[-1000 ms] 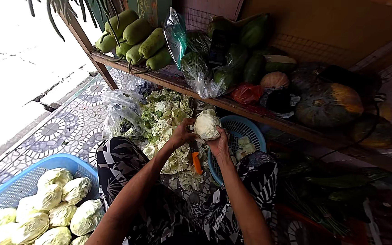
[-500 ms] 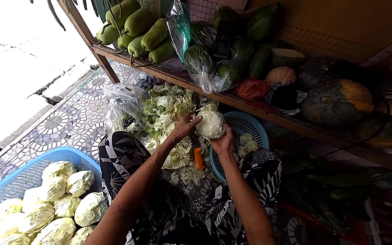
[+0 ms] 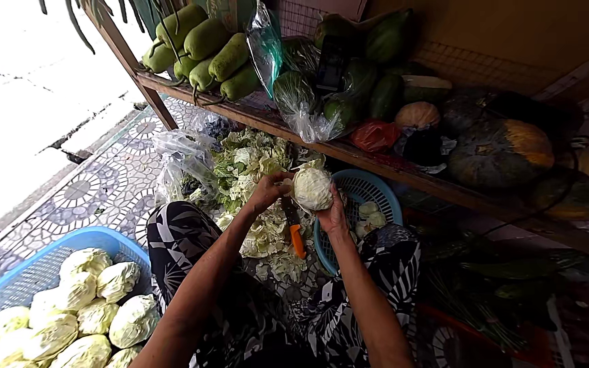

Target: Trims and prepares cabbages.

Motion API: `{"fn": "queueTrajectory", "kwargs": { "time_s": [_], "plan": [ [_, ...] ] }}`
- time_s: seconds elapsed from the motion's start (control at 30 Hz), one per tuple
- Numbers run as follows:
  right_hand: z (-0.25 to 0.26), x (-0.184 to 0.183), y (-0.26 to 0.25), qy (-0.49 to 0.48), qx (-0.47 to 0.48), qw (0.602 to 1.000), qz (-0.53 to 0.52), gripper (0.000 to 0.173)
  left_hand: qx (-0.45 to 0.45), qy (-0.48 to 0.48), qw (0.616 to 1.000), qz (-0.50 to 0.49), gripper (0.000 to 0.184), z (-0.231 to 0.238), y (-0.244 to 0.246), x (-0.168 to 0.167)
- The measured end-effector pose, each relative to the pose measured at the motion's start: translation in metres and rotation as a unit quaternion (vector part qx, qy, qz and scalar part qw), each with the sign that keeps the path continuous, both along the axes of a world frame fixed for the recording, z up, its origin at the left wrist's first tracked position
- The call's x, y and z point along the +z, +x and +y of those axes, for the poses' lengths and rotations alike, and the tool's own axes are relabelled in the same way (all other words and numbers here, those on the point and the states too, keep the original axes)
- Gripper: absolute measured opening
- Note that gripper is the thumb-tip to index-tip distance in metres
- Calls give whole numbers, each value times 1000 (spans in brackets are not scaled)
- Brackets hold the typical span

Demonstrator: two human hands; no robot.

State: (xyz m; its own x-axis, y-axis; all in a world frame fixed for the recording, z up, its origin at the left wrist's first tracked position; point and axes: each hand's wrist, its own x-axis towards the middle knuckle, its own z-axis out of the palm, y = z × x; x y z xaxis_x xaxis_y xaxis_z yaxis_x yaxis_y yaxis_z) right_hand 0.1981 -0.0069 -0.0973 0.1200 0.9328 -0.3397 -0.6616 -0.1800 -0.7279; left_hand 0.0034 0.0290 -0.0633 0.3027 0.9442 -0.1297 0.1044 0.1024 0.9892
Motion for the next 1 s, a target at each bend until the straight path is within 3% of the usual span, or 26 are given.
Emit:
{"fn": "queueTrajectory", "kwargs": {
  "time_s": [0.13,0.2,0.43,0.8,0.87,0.93,1.0],
  "plan": [
    [-1,-10,-8,-8,-1,1000,-6,42,33,80,976,201,27,-5,6,8],
    [-1,-16,-12,0,-3,1000,-1,40,42,86,963,251,29,-6,8,8],
    [-6,-27,-22,-46,-27,996,75,59,71,100,966,230,31,-10,3,-5],
    [-14,-24,-18,-44,0,976,211,65,92,93,954,269,38,-8,-1,-24],
    [-11,-14,-4,-15,50,986,155,68,98,97,951,278,37,5,-2,-34],
    [-6,1,8,-15,88,996,9,49,81,92,961,249,43,15,-2,-29],
    [-2,5,14,-20,106,986,-129,35,12,87,985,148,59,7,-3,-14]
  ]
}}
